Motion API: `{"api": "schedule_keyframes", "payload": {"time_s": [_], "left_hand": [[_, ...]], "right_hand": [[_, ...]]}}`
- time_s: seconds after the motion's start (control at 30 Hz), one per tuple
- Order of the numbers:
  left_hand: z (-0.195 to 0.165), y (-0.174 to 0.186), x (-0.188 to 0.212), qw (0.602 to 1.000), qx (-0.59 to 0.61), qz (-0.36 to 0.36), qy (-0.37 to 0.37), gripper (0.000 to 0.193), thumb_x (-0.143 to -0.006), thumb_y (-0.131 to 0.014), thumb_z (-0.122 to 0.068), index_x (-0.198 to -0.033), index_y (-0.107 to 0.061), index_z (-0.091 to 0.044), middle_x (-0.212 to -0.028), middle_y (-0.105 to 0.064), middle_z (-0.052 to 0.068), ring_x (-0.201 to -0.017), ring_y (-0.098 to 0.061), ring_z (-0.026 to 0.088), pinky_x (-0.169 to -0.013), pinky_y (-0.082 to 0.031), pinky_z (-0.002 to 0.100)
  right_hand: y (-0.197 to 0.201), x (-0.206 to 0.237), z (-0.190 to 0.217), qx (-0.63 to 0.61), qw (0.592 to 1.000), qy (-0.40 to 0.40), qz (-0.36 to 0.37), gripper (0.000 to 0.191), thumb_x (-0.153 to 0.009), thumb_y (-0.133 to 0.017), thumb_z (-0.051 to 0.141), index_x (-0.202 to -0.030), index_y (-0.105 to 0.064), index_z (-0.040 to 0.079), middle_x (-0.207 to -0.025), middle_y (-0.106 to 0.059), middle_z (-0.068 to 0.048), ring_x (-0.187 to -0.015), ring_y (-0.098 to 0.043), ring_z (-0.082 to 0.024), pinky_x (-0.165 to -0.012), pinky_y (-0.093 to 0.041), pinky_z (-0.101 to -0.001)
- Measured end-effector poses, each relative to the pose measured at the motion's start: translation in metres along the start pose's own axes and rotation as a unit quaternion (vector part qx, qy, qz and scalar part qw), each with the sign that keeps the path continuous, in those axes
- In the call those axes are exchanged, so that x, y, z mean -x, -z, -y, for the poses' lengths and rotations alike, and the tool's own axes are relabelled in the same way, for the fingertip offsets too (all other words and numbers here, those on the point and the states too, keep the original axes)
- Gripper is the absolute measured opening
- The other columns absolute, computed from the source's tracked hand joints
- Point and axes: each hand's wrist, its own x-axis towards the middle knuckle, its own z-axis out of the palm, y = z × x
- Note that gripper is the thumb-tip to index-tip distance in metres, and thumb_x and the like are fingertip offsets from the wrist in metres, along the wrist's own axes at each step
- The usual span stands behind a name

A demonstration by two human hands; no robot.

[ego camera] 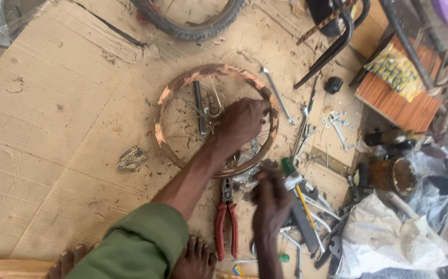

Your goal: The person works on a bicycle wheel lying on cardboard on the ground, threading and adjusting spokes by hand and tightening the hub area. They rotate the wheel, manipulate individual spokes, and use a small hand tool on the hub before setting the wheel aside.

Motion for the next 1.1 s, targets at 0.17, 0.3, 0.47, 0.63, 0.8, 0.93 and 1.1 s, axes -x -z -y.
{"api": "schedule_keyframes", "payload": {"time_s": [0.17, 0.3, 0.47, 0.63, 0.8, 0.93, 1.1], "left_hand": [[-0.006, 0.012, 0.015, 0.986, 0.064, 0.144, -0.060, 0.033, -0.087, -0.055, 0.011, -0.105, -0.076, -0.008, -0.078, -0.070, 0.014, -0.050, -0.061, 0.016, -0.042, -0.052, 0.030], [-0.030, 0.004, 0.033, 0.991, 0.026, 0.112, -0.069, 0.006, -0.093, -0.066, -0.004, -0.091, -0.071, -0.001, -0.080, -0.068, 0.015, -0.061, -0.064, 0.017, -0.049, -0.056, 0.029], [-0.037, -0.001, 0.045, 0.985, -0.071, -0.046, -0.149, 0.025, -0.093, -0.070, -0.013, -0.071, -0.070, -0.002, -0.081, -0.067, 0.015, -0.069, -0.063, 0.020, -0.056, -0.053, 0.038], [-0.027, 0.008, 0.044, 0.975, -0.092, -0.106, -0.174, 0.020, -0.086, -0.070, -0.008, -0.067, -0.069, -0.007, -0.066, -0.063, 0.006, -0.078, -0.059, 0.021, -0.074, -0.051, 0.045], [-0.019, 0.003, 0.051, 0.973, -0.059, -0.119, -0.188, 0.014, -0.077, -0.070, -0.003, -0.064, -0.067, -0.008, -0.063, -0.062, 0.001, -0.075, -0.057, 0.022, -0.070, -0.051, 0.044], [-0.019, -0.008, 0.052, 0.986, -0.020, -0.090, -0.137, 0.018, -0.097, -0.060, 0.008, -0.084, -0.066, -0.003, -0.076, -0.062, 0.006, -0.065, -0.057, 0.014, -0.057, -0.052, 0.034], [-0.026, -0.011, 0.064, 0.984, -0.023, -0.121, -0.127, 0.026, -0.087, -0.061, 0.010, -0.112, -0.066, 0.003, -0.087, -0.065, 0.013, -0.056, -0.058, 0.014, -0.047, -0.052, 0.031]], "right_hand": [[0.017, -0.052, -0.002, -0.042, 0.997, 0.058, -0.036, 0.021, -0.101, -0.062, 0.014, -0.119, -0.071, 0.007, -0.079, -0.069, -0.004, -0.055, -0.056, -0.008, -0.045, -0.045, -0.0250], [0.022, -0.078, 0.001, 0.003, 0.999, 0.040, 0.011, 0.018, -0.099, -0.067, 0.015, -0.114, -0.072, 0.007, -0.073, -0.068, -0.005, -0.056, -0.058, -0.008, -0.046, -0.045, -0.0245], [0.023, -0.082, 0.002, 0.038, 0.988, 0.148, 0.036, 0.012, -0.101, -0.070, 0.012, -0.104, -0.072, 0.001, -0.075, -0.065, -0.002, -0.062, -0.058, -0.007, -0.053, -0.046, -0.0224], [0.027, -0.084, 0.003, -0.103, 0.985, 0.088, 0.111, 0.007, -0.103, -0.070, 0.007, -0.100, -0.069, 0.001, -0.075, -0.061, 0.001, -0.065, -0.052, -0.005, -0.058, -0.039, -0.0197], [0.027, -0.072, 0.006, -0.126, 0.974, 0.104, 0.156, 0.001, -0.102, -0.066, 0.001, -0.101, -0.066, 0.002, -0.079, -0.062, 0.002, -0.066, -0.049, -0.004, -0.058, -0.038, -0.0189], [0.023, -0.063, 0.010, -0.092, 0.985, 0.053, 0.134, 0.016, -0.093, -0.064, 0.001, -0.107, -0.067, 0.008, -0.085, -0.066, 0.005, -0.065, -0.056, -0.003, -0.057, -0.045, -0.0185], [0.020, -0.068, 0.013, -0.022, 0.991, 0.084, 0.099, 0.004, -0.101, -0.065, 0.006, -0.099, -0.067, 0.003, -0.072, -0.059, 0.002, -0.060, -0.051, -0.004, -0.052, -0.039, -0.0203]]}}
